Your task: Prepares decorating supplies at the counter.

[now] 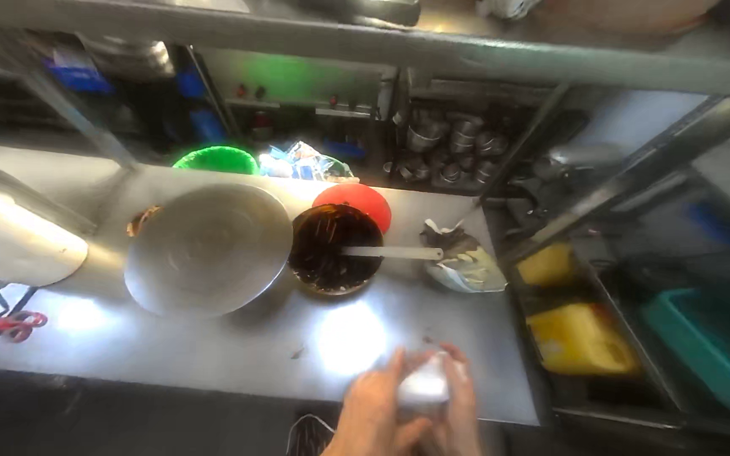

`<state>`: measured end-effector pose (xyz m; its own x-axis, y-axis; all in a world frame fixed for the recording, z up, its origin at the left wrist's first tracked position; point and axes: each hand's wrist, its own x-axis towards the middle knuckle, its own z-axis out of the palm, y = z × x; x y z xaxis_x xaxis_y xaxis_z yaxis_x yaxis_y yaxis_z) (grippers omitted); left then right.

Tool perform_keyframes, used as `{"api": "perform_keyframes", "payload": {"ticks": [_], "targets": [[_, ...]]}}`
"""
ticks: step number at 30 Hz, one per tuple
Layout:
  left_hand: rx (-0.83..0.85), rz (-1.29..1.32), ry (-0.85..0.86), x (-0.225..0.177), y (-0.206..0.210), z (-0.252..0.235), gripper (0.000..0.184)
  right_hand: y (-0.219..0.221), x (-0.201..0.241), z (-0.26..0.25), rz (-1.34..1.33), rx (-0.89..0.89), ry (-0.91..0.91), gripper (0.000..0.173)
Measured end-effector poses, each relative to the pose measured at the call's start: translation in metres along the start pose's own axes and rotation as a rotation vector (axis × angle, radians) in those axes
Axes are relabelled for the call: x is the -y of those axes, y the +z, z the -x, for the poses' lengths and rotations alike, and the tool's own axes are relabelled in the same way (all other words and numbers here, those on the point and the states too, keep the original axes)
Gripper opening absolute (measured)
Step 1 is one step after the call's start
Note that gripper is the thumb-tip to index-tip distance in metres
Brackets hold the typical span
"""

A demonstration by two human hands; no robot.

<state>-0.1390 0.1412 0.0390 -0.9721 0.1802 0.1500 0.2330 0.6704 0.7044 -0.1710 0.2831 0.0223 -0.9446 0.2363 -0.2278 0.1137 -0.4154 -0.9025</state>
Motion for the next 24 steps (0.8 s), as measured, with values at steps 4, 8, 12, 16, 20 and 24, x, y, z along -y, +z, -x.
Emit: {"api": "perform_keyframes", "payload": {"ticks": [4,8,12,16,20,24], "targets": [[0.052,0.023,-0.151,0.027,-0.004,0.018,0.078,-0.045,0.010,-0.044,-0.223,-0.226,0.163,0.031],[0.072,0.165,-0.410,0.057,-0.011,0.056,0.067,-0.071,0.010,-0.077,-0.289,-0.368,0.167,0.036],[0.041,0.268,-0.581,0.067,-0.016,0.089,0.061,-0.067,-0.001,-0.099,-0.220,-0.465,0.162,0.032],[0.001,0.282,-0.626,0.060,-0.012,0.095,0.057,-0.060,-0.014,-0.114,-0.221,-0.490,0.168,0.034],[-0.036,0.258,-0.545,0.055,-0.003,0.085,0.055,-0.056,-0.019,-0.122,-0.197,-0.476,0.165,0.038],[-0.049,0.225,-0.506,0.055,0.003,0.082,0.054,-0.058,-0.025,-0.129,-0.118,-0.450,0.110,0.038]]}}
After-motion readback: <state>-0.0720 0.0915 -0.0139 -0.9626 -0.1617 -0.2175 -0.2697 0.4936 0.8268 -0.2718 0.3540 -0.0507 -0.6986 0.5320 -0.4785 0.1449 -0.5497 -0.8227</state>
